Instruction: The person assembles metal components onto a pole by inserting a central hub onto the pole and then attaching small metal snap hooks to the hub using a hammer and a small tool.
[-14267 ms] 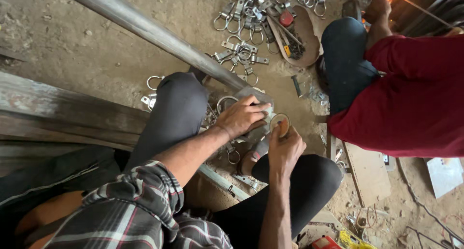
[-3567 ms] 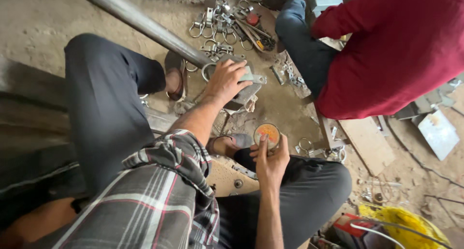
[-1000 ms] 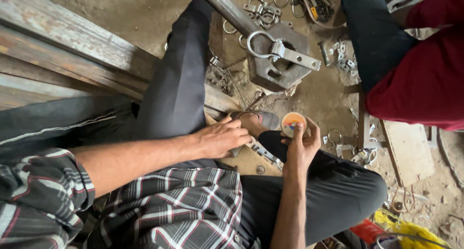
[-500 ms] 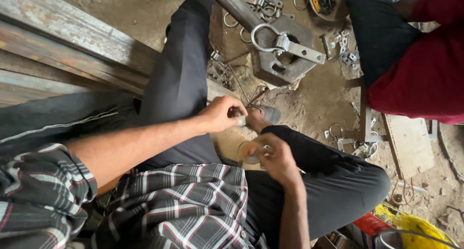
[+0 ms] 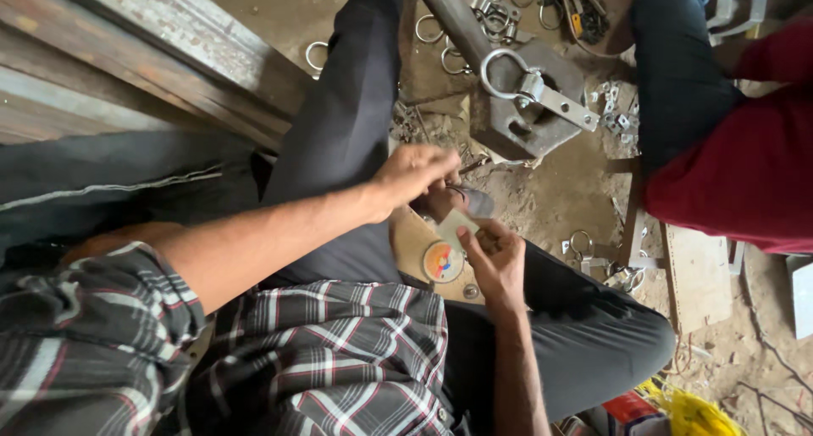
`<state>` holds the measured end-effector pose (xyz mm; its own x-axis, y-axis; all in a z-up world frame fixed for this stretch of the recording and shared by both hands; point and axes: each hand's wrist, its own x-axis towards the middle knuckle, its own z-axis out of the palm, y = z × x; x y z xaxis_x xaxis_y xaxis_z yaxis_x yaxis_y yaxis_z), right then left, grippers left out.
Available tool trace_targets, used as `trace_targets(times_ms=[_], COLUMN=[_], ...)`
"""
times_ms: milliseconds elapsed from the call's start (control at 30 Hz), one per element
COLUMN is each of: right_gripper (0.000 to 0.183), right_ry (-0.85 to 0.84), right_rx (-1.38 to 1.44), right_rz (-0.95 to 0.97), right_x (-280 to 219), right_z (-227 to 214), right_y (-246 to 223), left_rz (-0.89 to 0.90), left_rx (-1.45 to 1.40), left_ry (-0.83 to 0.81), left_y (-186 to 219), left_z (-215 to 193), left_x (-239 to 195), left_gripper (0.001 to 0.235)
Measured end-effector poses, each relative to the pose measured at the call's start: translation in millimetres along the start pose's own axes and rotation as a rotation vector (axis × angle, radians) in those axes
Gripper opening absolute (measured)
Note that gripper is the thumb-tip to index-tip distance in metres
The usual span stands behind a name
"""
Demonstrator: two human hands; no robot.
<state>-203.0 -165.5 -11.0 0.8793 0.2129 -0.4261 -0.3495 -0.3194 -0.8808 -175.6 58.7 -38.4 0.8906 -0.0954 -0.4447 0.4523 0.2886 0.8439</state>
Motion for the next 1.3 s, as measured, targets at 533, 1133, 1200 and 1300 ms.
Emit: trace_targets(times_ms=[533,1133,1200,1300], right_gripper=[0.016,0.012,0.013,0.015], right_ry=[-0.036,-0.327,-0.394,-0.353], right_rx=[-0.589,-0.892,-0.912,-0.857], right_rz=[-0.38,-0.749,-0.699,-0.599], right_x=[-19.8,-7.8,0.3,2.4], right_z=[39.5,25.2,19.3,11.0], right_y=[-51.2,-65.0,-70.6,-79.4], left_rz=[-0.242,-0.235,-0.233,-0.227], left_rx=[-0.238,-0.212,-0.207,-0.219], left_ry=[0.235,0.221,0.221,0.211], left_y=[-10.2,-12.0,-12.8,-14.5], left_z=[-13.9,-11.9,-13.4,-12.1], left_x=[35.7,37.1,37.2,40.7], left_gripper=[0.059,0.058,0.059,0.059])
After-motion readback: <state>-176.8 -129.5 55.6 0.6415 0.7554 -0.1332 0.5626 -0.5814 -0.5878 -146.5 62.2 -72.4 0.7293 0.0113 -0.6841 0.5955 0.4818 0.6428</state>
